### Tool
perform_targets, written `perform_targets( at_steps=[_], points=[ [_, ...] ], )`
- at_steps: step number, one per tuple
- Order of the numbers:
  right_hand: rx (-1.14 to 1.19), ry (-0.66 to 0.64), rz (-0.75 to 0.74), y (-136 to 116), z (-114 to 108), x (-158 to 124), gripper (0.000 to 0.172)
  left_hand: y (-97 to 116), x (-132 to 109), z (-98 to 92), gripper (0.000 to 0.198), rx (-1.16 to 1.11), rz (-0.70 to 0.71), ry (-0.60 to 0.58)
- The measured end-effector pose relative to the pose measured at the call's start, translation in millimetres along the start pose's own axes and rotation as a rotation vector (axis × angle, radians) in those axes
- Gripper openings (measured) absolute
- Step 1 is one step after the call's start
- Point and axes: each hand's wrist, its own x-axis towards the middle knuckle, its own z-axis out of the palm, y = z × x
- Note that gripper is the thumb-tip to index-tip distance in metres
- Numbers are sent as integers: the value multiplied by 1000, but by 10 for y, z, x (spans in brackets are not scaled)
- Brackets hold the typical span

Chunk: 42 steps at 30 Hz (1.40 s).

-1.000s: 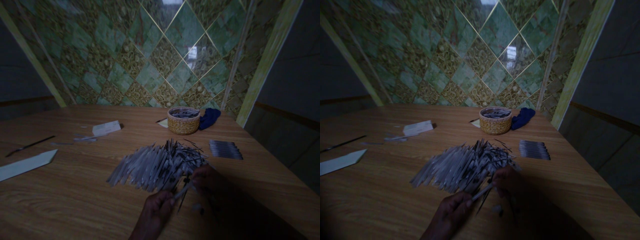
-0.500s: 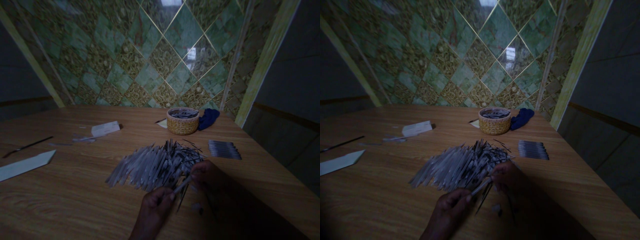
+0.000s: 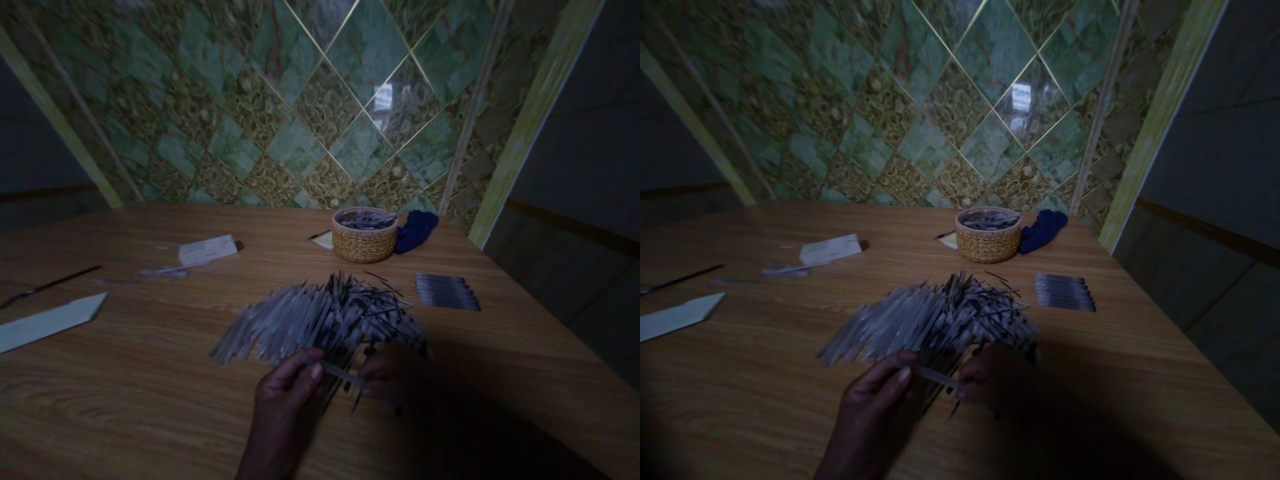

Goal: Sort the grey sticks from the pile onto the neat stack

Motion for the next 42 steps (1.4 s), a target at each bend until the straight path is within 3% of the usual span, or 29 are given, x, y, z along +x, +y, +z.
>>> perform_targets(
  at_steps=[3, 6, 11, 14, 18, 24, 33, 42],
  points=[
    [-120, -85, 91, -103, -155, -56, 16, 21, 5, -9, 17, 137, 158, 11],
    [-229, -227, 220, -192, -325, -144, 12, 25, 28, -35, 10, 299, 283, -63],
    [-443, -207, 261, -192, -446, -206, 14, -16, 16, -64, 14, 449, 249, -205],
    [-514, -184, 324, -172, -455, -222, 13, -29, -15, -45, 14, 441, 237, -214],
    [-529, -199, 374, -185, -379, -251, 14, -30, -45, -19, 13, 377, 245, -168],
    [-530, -186, 445, -218, -121, -109, 28, -42, -57, -41, 15, 449, 283, -171],
    [-435, -124, 483, -248, 42, 101, 30, -32, -27, -2, 17, 638, 468, -362],
    [-265, -21, 523, -86, 116, 87, 19, -34, -81, 32, 20, 674, 445, -394]
  ],
)
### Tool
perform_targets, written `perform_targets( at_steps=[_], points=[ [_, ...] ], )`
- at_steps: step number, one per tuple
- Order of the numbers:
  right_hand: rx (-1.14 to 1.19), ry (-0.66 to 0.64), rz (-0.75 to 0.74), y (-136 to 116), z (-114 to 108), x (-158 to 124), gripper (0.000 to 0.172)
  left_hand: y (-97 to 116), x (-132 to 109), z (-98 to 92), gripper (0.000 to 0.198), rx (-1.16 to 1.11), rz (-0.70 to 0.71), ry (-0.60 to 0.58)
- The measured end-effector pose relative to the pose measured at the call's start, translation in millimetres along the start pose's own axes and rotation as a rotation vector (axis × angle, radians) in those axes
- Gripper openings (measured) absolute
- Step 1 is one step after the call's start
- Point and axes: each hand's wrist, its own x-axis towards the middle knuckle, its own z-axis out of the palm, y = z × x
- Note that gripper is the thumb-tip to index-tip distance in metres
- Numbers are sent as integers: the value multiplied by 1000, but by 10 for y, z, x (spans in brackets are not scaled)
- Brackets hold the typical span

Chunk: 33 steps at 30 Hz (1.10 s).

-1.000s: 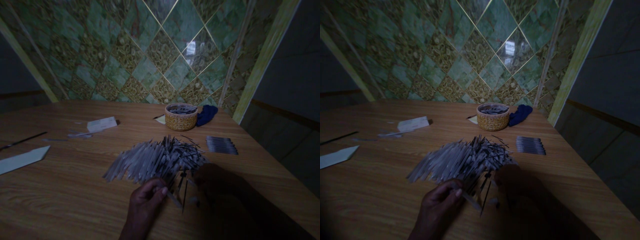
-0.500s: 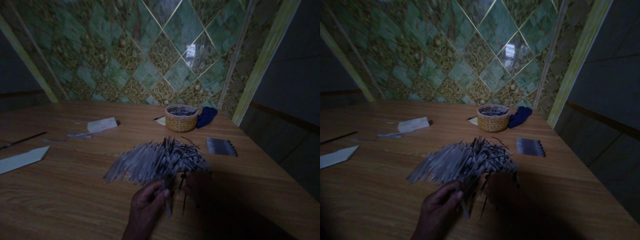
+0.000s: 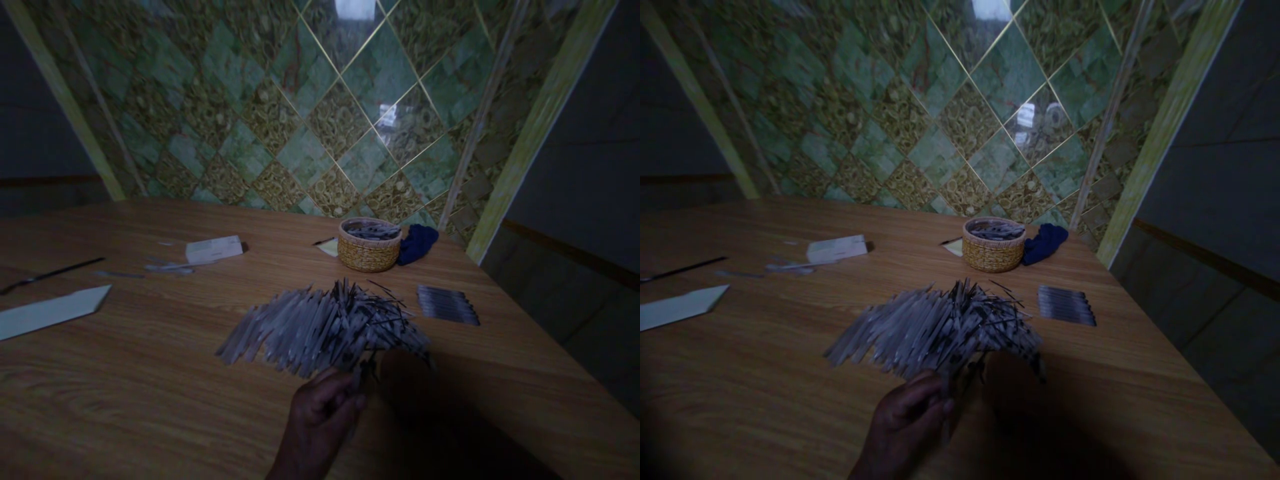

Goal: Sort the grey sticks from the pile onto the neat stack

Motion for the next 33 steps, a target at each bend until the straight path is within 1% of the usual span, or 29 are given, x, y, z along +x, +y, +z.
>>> perform_targets(
  at_steps=[3, 5, 7, 9, 11, 13, 17, 19, 20, 23, 25, 29, 31, 33],
  points=[
    [61, 38, 24, 117, 21, 18, 17, -23, -4, 9, 20, -2, 15, 2],
    [168, 47, 42, 209, 5, 12, 16, -43, -6, 18, 19, 1, 19, -1],
    [354, 21, 57, 287, -33, -22, 11, -57, -10, 26, 17, 6, 16, -5],
    [572, -45, 52, 327, -83, -90, 9, -57, -13, 32, 16, 17, 9, -10],
    [781, -109, 27, 316, -131, -181, 10, -44, -11, 34, 15, 26, 3, -11],
    [967, -143, -6, 262, -169, -269, 12, -27, -4, 34, 15, 23, 4, -7],
    [1141, -151, -47, 97, -209, -345, 18, -11, 10, 41, 14, -2, 5, 8],
    [1213, -103, -95, 14, -226, -341, 20, -13, 11, 47, 14, -7, -1, 9],
    [1257, -53, -137, -27, -240, -338, 20, -13, 10, 50, 13, -8, -4, 7],
    [1368, 153, -284, -150, -313, -347, 22, -6, 10, 58, 15, 1, -18, 5],
    [1385, 274, -337, -228, -380, -364, 24, 4, 14, 61, 17, 9, -19, 5],
    [1296, 421, -330, -347, -488, -377, 23, 13, 22, 62, 16, 21, -2, -7],
    [1231, 452, -318, -371, -513, -366, 23, 7, 19, 59, 16, 24, 3, -12],
    [1190, 457, -323, -371, -525, -354, 22, -6, 11, 56, 16, 27, 9, -15]
  ],
)
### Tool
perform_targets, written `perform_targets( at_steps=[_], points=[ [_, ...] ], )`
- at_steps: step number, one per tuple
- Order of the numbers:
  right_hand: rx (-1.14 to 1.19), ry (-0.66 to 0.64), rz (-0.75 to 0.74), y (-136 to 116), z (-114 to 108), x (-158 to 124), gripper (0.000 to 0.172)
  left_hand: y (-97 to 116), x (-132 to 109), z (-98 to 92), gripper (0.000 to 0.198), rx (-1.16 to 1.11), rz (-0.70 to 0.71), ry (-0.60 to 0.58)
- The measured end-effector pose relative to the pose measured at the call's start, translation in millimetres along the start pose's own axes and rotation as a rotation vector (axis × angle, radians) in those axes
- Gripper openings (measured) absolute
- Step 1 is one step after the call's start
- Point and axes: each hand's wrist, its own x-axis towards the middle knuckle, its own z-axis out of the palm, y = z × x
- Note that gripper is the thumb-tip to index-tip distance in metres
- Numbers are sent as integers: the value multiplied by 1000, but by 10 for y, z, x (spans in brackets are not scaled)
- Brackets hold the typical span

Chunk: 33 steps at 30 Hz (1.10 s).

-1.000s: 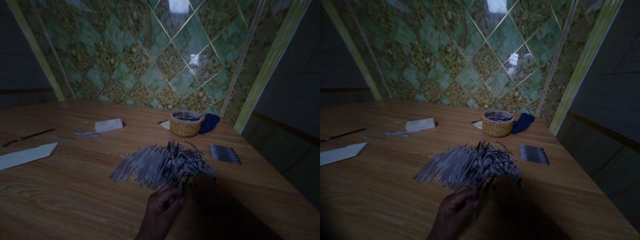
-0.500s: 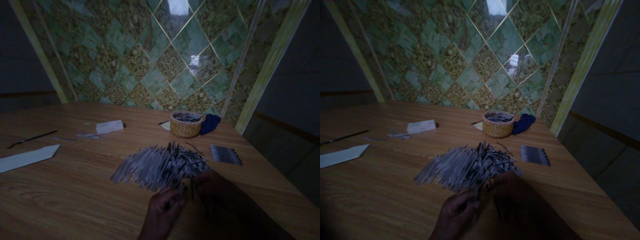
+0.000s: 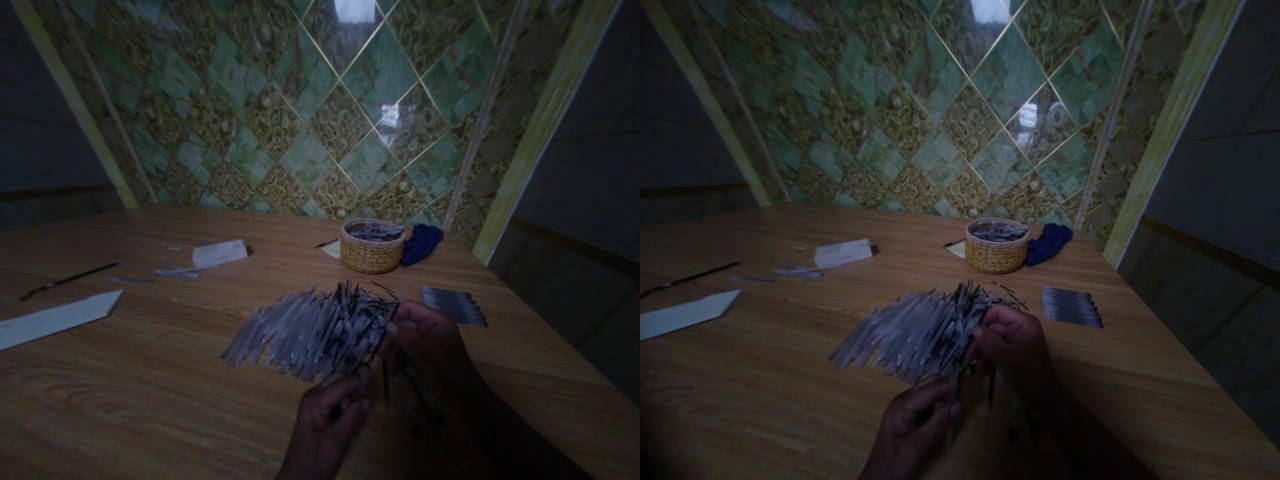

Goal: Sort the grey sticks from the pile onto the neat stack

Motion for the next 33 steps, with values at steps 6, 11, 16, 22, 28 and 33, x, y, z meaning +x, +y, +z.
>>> perform_targets(
  at_steps=[6, 11, 16, 22, 28, 33],
  points=[
    [-25, -1, -42, -19, -51, 1, 19, -22, -17, 4, 14, 15, -8, -19],
    [-119, -51, -25, -52, -59, -18, 17, -10, -13, 19, 15, -4, -6, -11],
    [-225, -66, -117, -94, -41, -60, 14, -32, -12, 23, 15, 11, 9, -18],
    [-501, -92, -227, -159, -9, -126, 12, 11, -7, 36, 17, 56, -16, -43],
    [-448, -111, -161, -116, -28, -106, 14, 36, -13, 31, 18, 70, -9, -65],
    [-481, -147, -172, -45, -39, -101, 12, -7, -18, 40, 15, 92, 34, -75]
  ],
)
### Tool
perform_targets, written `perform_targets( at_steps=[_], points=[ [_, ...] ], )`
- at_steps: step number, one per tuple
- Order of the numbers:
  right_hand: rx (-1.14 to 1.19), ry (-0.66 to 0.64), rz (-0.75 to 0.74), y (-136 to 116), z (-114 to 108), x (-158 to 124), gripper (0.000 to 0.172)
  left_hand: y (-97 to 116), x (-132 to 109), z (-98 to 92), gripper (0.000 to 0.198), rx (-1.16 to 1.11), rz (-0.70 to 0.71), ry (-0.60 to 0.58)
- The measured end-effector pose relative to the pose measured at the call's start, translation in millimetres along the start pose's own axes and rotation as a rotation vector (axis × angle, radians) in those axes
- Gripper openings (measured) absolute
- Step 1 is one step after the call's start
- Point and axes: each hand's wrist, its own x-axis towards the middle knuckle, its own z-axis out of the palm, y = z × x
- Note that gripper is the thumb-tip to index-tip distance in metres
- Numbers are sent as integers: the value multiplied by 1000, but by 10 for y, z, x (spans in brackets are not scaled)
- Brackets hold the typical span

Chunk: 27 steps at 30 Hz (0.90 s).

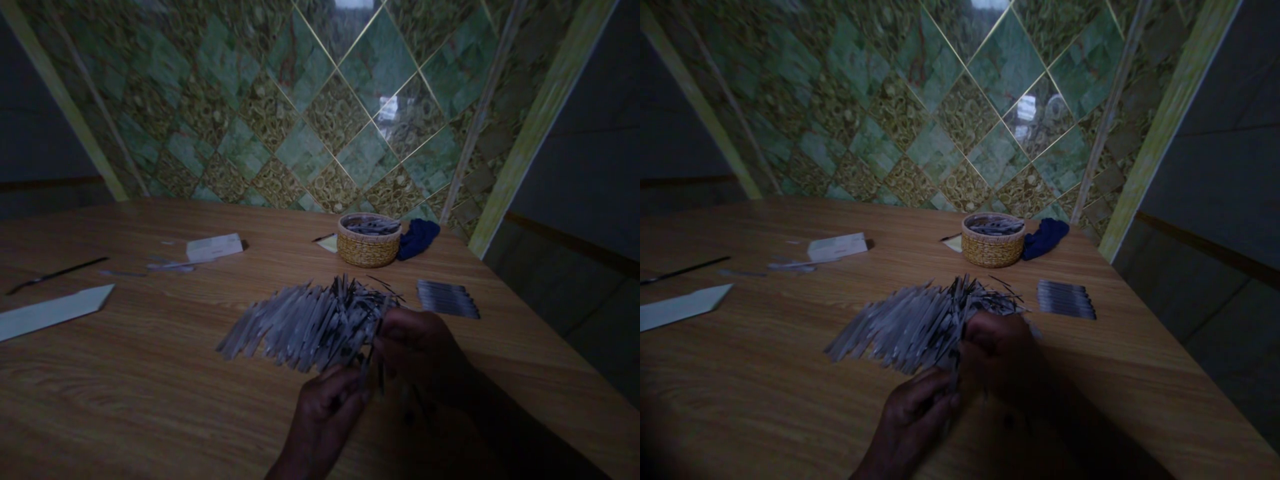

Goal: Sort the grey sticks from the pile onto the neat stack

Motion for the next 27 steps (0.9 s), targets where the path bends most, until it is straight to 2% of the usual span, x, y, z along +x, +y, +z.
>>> perform_targets(
  at_steps=[5, 10, 14, 16, 20, 23, 25, 27],
  points=[
    [-142, -130, -18, 32, 8, -44, 12, -25, 6, -5, 13, -1, 33, 25],
    [-291, -232, 84, 218, -124, -172, 14, -46, 7, -7, 14, 1, 62, 56],
    [-431, -437, 143, 381, -229, -340, 15, -51, 7, 6, 14, 25, 75, 71],
    [-518, -498, 146, 438, -225, -411, 17, -50, 7, 11, 13, 20, 75, 70],
    [-687, -553, 156, 523, -121, -468, 19, -43, 10, 16, 13, 26, 59, 61],
    [-787, -611, 230, 530, -60, -453, 23, -41, 13, 20, 16, 46, 48, 41],
    [-771, -629, 269, 510, -63, -440, 25, -47, 11, 23, 18, 52, 37, 31],
    [-635, -578, 258, 500, -91, -431, 23, -61, 7, 27, 19, 48, 29, 20]
  ],
)
